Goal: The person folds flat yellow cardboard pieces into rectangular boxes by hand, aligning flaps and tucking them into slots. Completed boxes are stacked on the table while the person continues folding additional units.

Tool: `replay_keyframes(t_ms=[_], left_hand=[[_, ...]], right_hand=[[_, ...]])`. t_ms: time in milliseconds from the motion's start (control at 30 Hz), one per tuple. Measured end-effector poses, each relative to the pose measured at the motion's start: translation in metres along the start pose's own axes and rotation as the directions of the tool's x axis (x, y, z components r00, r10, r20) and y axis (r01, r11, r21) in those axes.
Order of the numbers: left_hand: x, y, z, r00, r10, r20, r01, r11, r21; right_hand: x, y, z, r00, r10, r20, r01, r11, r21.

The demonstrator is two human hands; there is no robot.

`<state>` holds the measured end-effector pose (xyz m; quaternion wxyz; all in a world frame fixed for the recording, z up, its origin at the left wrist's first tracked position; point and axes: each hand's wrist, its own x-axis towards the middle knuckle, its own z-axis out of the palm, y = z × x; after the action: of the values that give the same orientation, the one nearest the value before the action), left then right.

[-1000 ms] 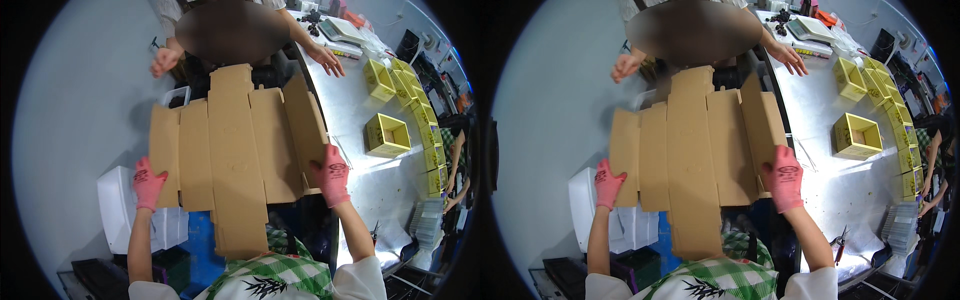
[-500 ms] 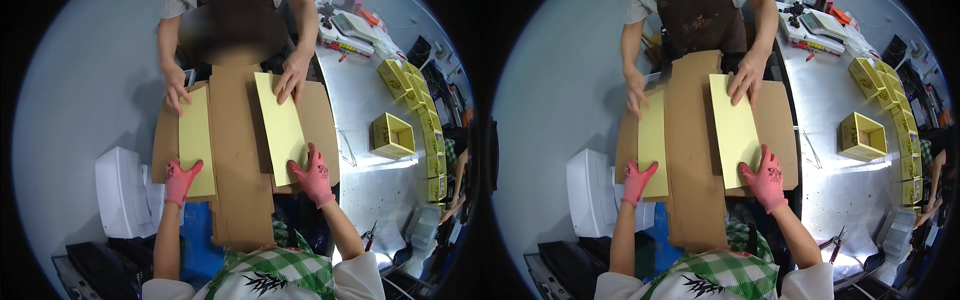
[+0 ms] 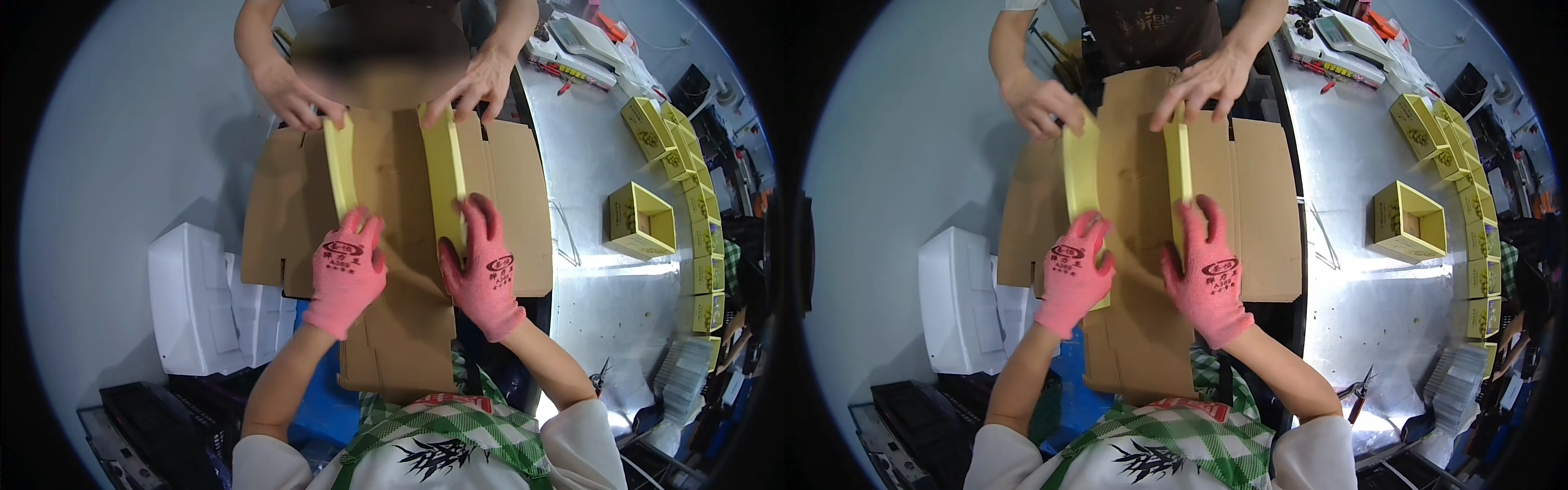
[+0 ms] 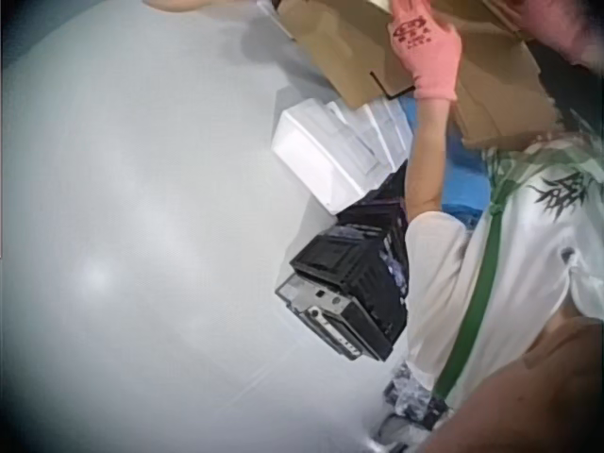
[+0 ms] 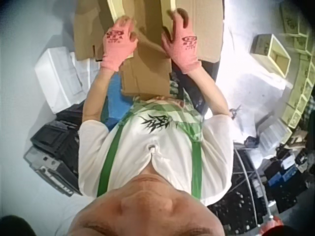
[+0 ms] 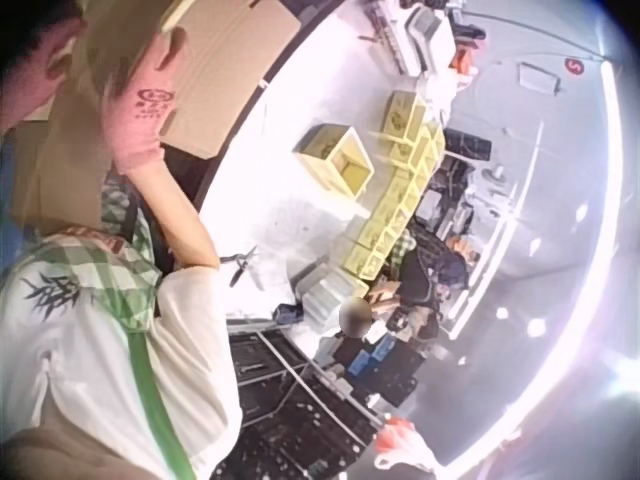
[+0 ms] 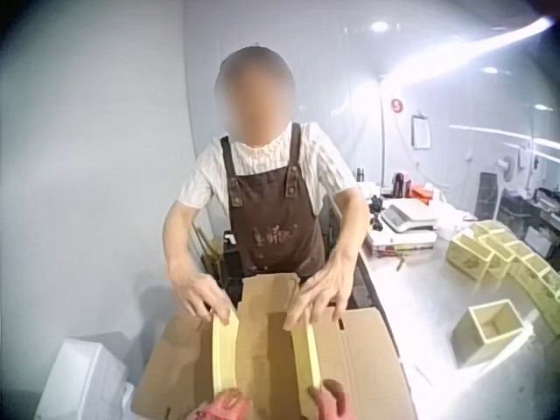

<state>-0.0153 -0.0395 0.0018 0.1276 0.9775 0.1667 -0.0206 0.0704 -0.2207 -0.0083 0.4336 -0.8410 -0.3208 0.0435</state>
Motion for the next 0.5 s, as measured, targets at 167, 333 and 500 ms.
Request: replay_keyframes(t_ms=[167, 333, 500], left_hand=[[-0.014, -0.057, -0.048, 0.799, 0.562, 0.214, -0.417, 0.774, -0.477], [0.01, -0.059, -0.059, 0.643, 0.668, 0.375, -0.521, 0.74, -0.425], [0.017, -0.05, -0.031, 0.712, 0.692, 0.119, -0.702, 0.708, 0.079]], right_hand=[[0.006, 0.02, -0.052, 0.836, -0.28, 0.471, 0.094, 0.92, 0.38], [0.018, 0.033, -0.075, 0.661, -0.426, 0.617, 0.553, 0.833, -0.018], [0.037, 0.039, -0.064, 0.595, -0.556, 0.58, 0.764, 0.615, -0.194]])
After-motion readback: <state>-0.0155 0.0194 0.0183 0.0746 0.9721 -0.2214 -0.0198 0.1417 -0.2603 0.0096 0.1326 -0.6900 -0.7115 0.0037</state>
